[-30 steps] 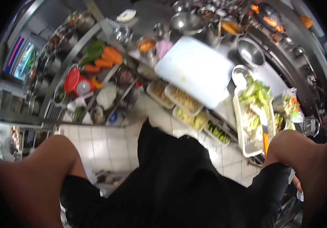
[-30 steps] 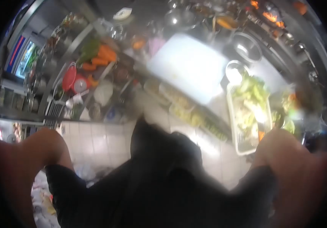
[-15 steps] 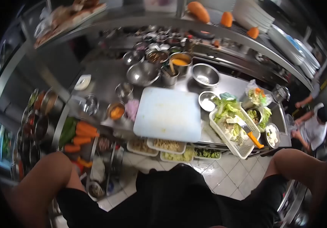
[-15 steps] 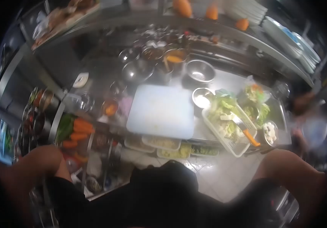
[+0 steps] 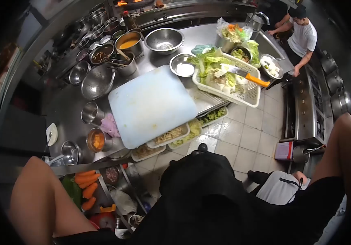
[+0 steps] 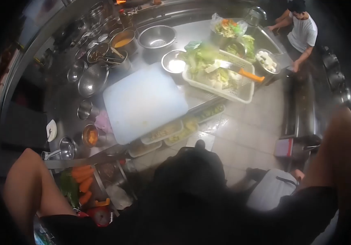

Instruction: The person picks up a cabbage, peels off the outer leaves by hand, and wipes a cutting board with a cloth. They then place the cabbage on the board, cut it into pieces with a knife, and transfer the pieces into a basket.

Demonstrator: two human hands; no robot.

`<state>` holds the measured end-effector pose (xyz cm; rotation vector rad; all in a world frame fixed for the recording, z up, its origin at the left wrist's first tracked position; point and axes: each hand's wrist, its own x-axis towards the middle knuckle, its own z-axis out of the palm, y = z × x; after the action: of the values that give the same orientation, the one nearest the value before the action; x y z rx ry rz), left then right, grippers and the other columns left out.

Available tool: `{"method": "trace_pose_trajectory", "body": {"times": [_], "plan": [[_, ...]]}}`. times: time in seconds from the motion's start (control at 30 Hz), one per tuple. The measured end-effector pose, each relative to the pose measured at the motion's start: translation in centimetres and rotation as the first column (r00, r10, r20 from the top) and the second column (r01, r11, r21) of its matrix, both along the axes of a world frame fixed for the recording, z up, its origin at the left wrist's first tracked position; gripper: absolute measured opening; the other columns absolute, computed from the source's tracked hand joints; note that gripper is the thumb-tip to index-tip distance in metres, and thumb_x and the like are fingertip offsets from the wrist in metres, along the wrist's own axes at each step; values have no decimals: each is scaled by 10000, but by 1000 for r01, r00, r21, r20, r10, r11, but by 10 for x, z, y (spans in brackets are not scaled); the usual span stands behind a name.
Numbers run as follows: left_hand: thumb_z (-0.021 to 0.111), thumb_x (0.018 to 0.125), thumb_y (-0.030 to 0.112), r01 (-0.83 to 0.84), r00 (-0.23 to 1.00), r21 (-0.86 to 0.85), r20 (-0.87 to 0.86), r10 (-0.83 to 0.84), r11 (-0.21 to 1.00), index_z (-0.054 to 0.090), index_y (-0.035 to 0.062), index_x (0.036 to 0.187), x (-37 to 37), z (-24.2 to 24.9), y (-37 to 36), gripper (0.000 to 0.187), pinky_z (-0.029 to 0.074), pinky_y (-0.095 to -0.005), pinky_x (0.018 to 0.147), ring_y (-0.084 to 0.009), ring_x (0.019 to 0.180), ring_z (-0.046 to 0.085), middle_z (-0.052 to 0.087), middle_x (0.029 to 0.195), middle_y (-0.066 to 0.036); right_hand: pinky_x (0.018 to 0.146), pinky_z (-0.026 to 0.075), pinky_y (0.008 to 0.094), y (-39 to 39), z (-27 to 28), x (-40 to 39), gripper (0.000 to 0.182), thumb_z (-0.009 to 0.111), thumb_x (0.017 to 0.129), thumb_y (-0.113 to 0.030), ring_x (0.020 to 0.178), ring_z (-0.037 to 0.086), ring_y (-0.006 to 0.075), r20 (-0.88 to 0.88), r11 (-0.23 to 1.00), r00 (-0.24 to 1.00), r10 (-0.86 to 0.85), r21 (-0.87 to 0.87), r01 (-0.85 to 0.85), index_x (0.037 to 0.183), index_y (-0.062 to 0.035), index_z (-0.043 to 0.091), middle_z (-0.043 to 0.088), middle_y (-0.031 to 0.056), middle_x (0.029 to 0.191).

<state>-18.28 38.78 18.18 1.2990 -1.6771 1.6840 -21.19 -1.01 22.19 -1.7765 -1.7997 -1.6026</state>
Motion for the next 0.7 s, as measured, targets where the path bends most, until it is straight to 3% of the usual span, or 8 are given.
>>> {"method": "trace_pose_trajectory", "body": {"times": [0.23, 0.33, 0.47, 0.57, 0.6, 0.63, 0.7], "plan": [[550, 795, 88, 68, 996, 14, -54, -67, 998, 592, -46, 932, 46, -11, -51, 197, 498, -356, 743, -229, 831, 594, 609, 904, -134, 740, 480, 315, -52, -7, 9, 283, 602, 848, -160, 819, 618, 187, -25, 995, 996, -88, 42, 89, 1066, 18, 622, 662, 107, 937], [546, 797, 93, 42, 998, 33, -56, -40, 999, 591, -50, 937, 58, -11, -72, 205, 501, -359, 739, -232, 826, 595, 609, 897, -137, 737, 482, 309, -87, -17, 27, 279, 599, 853, -157, 814, 620, 181, -15, 993, 999, -50, 108, 51, 1072, 15, 621, 664, 104, 935], [540, 801, 99, 26, 997, 38, -71, -24, 999, 590, -56, 943, 81, -11, -123, 216, 505, -362, 733, -235, 819, 596, 608, 887, -141, 733, 484, 301, -167, -38, 58, 276, 596, 859, -152, 807, 622, 173, -8, 960, 999, -43, 275, 43, 1079, 12, 620, 665, 100, 933], [535, 803, 104, -9, 991, 6, -132, 10, 1000, 589, -60, 947, 109, -16, -172, 224, 508, -365, 729, -237, 813, 596, 608, 880, -144, 729, 485, 295, -261, -86, 122, 273, 594, 864, -148, 801, 624, 166, -180, 844, 976, -121, 499, 197, 1085, 10, 619, 667, 96, 931], [534, 804, 105, -33, 987, -12, -160, 31, 999, 589, -61, 948, 119, -21, -188, 227, 509, -366, 727, -237, 811, 596, 608, 877, -145, 728, 486, 293, -293, -118, 152, 272, 593, 865, -147, 799, 625, 164, -353, 767, 920, -169, 539, 347, 1086, 9, 619, 667, 95, 930], [533, 805, 107, -78, 974, -33, -216, 69, 996, 588, -63, 950, 134, -27, -203, 230, 510, -367, 726, -238, 810, 597, 608, 875, -145, 727, 486, 291, -324, -163, 194, 271, 592, 867, -146, 797, 626, 162, -594, 653, 771, -230, 493, 574, 1088, 9, 618, 668, 94, 930], [530, 806, 110, -284, 841, -19, -486, 240, 959, 588, -65, 953, 150, -68, -220, 236, 512, -369, 723, -240, 806, 597, 608, 870, -147, 725, 487, 287, -363, -254, 282, 269, 590, 870, -144, 794, 627, 158, -864, 553, 443, -240, 254, 794, 1092, 7, 618, 669, 92, 929]]}}
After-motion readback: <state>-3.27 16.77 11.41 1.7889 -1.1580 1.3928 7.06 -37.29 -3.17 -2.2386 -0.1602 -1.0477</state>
